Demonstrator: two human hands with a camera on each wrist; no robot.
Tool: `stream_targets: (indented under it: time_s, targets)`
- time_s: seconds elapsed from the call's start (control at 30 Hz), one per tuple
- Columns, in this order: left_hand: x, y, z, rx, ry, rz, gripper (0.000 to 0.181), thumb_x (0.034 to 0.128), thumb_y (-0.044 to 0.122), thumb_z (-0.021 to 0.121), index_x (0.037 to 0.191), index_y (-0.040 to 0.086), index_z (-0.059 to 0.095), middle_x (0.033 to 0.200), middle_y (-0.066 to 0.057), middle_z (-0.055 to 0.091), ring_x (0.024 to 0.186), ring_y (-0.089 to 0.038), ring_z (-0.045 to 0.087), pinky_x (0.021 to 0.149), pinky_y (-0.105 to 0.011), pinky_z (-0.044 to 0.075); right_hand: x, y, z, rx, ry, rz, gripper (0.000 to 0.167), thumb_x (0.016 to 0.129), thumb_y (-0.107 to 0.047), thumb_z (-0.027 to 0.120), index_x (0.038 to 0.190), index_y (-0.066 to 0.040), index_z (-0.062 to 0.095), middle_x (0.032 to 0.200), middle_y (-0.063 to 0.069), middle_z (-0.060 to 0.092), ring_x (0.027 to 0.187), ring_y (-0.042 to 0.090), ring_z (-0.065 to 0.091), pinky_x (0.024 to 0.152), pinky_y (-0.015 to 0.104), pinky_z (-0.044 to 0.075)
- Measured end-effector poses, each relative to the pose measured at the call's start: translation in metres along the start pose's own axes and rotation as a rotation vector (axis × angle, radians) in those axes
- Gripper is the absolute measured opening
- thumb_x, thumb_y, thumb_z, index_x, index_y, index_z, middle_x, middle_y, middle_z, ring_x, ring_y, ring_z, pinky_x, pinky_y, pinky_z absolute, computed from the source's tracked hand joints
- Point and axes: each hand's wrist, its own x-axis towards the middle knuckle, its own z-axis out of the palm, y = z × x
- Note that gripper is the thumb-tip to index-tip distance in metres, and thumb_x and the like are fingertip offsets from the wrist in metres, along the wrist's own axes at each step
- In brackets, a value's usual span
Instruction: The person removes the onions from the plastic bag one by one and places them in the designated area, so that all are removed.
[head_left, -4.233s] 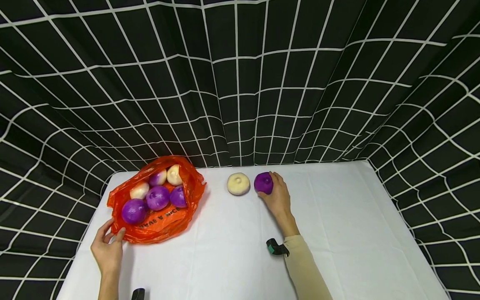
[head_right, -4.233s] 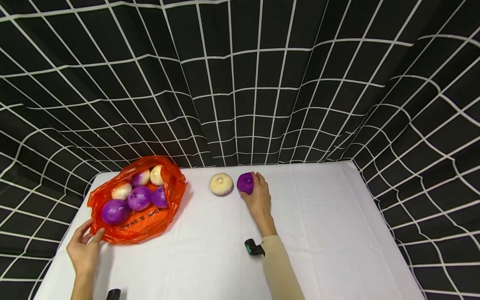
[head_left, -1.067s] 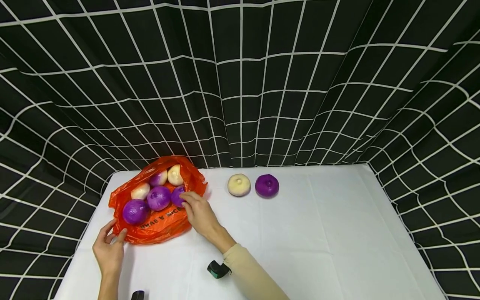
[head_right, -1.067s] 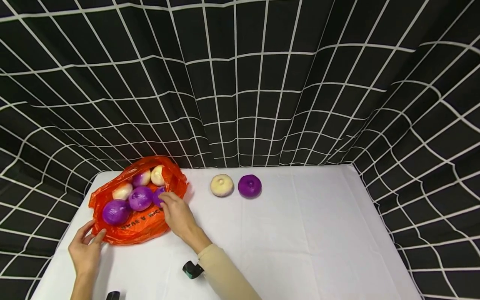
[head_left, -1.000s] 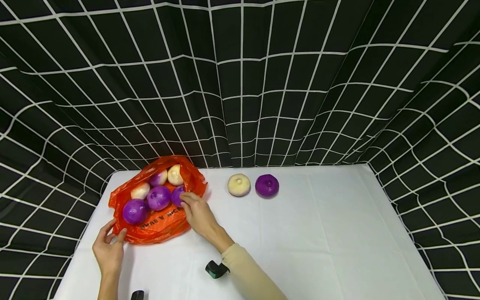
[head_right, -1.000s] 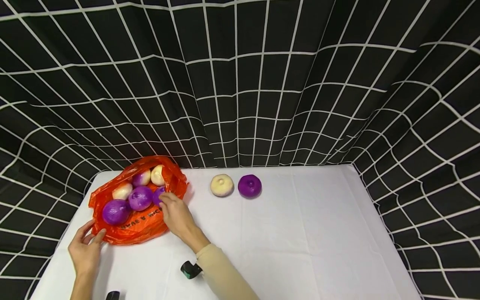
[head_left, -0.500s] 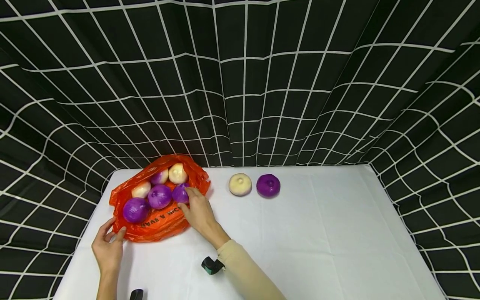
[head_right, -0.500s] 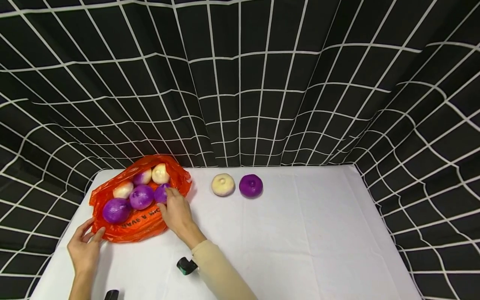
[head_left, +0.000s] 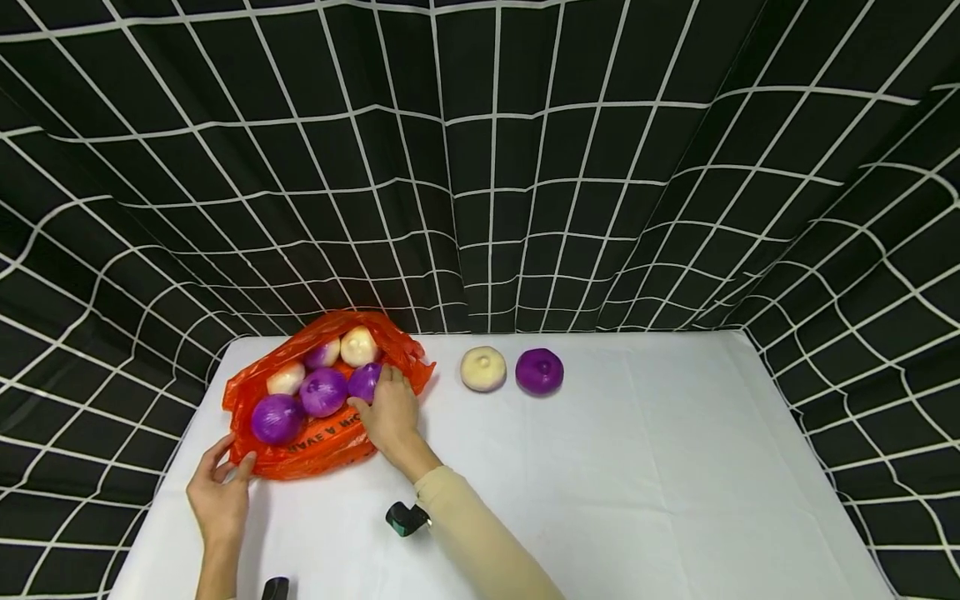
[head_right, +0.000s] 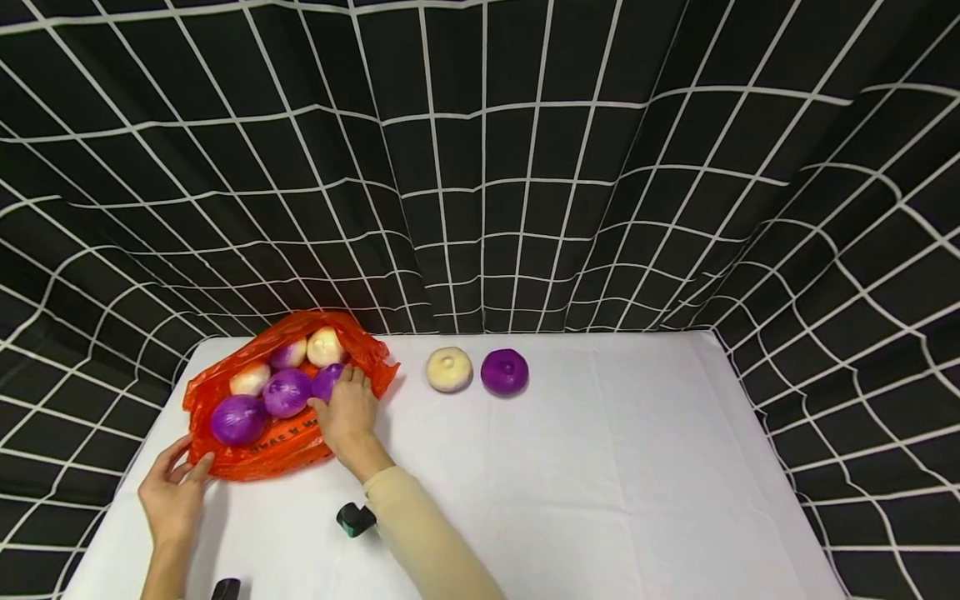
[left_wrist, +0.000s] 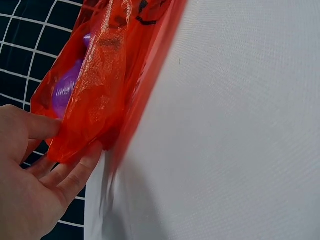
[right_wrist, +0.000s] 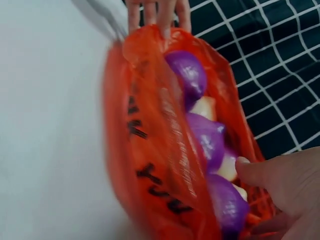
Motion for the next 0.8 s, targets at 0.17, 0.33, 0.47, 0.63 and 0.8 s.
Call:
stream_targets:
  time_s: [0.17, 0.33, 0.47, 0.63, 0.8]
  targets:
    - [0.000, -0.002, 0.000, 0.004, 0.001, -0.003, 0.045, 0.0843, -0.013, 0.065, 0.128, -0.002, 0.061, 0.106, 0.020, 0.055, 0.068, 0.004, 0.054, 0.057, -0.005, 0.047, 0.003, -0.008, 0.012, -0.155, 0.011, 0.045, 0.087, 0.083, -0.057, 0.069, 0.141, 0.003, 0.046, 0.136, 0.017, 0.053, 0.123, 0.028, 0.055, 0.096, 0.033, 0.051]
    - [0.001, -0.002, 0.002, 0.030, 0.007, -0.001, 0.045, 0.0848, -0.011, 0.066, 0.128, 0.000, 0.061, 0.107, 0.020, 0.055, 0.069, 0.004, 0.054, 0.059, -0.004, 0.048, 0.006, -0.011, 0.021, -0.238, 0.007, 0.067, 0.089, 0.082, -0.060, 0.068, 0.145, -0.002, 0.042, 0.135, 0.013, 0.052, 0.120, 0.026, 0.055, 0.087, 0.034, 0.055]
    - [0.000, 0.000, 0.003, 0.032, 0.008, -0.010, 0.045, 0.0851, -0.011, 0.066, 0.129, -0.003, 0.060, 0.106, 0.020, 0.054, 0.069, 0.004, 0.053, 0.059, -0.004, 0.047, 0.007, -0.010, 0.026, -0.281, 0.021, 0.070, 0.085, 0.084, -0.057, 0.068, 0.144, -0.002, 0.043, 0.131, 0.011, 0.055, 0.114, 0.023, 0.057, 0.085, 0.033, 0.054]
    - [-0.001, 0.000, 0.002, 0.033, 0.009, -0.014, 0.045, 0.0854, -0.011, 0.066, 0.129, -0.002, 0.060, 0.107, 0.018, 0.055, 0.069, 0.004, 0.053, 0.059, -0.004, 0.047, 0.009, -0.005, 0.029, -0.326, 0.075, 0.042, 0.074, 0.084, -0.049, 0.073, 0.136, 0.000, 0.052, 0.123, 0.010, 0.061, 0.103, 0.020, 0.060, 0.080, 0.030, 0.055]
    - [-0.001, -0.001, 0.002, 0.019, 0.009, -0.027, 0.045, 0.0856, -0.011, 0.065, 0.129, -0.006, 0.058, 0.105, 0.020, 0.054, 0.070, 0.004, 0.053, 0.058, -0.004, 0.047, 0.009, -0.003, 0.029, -0.270, 0.082, 0.026, 0.068, 0.079, -0.041, 0.080, 0.129, -0.003, 0.054, 0.122, 0.011, 0.060, 0.102, 0.022, 0.060, 0.078, 0.030, 0.056]
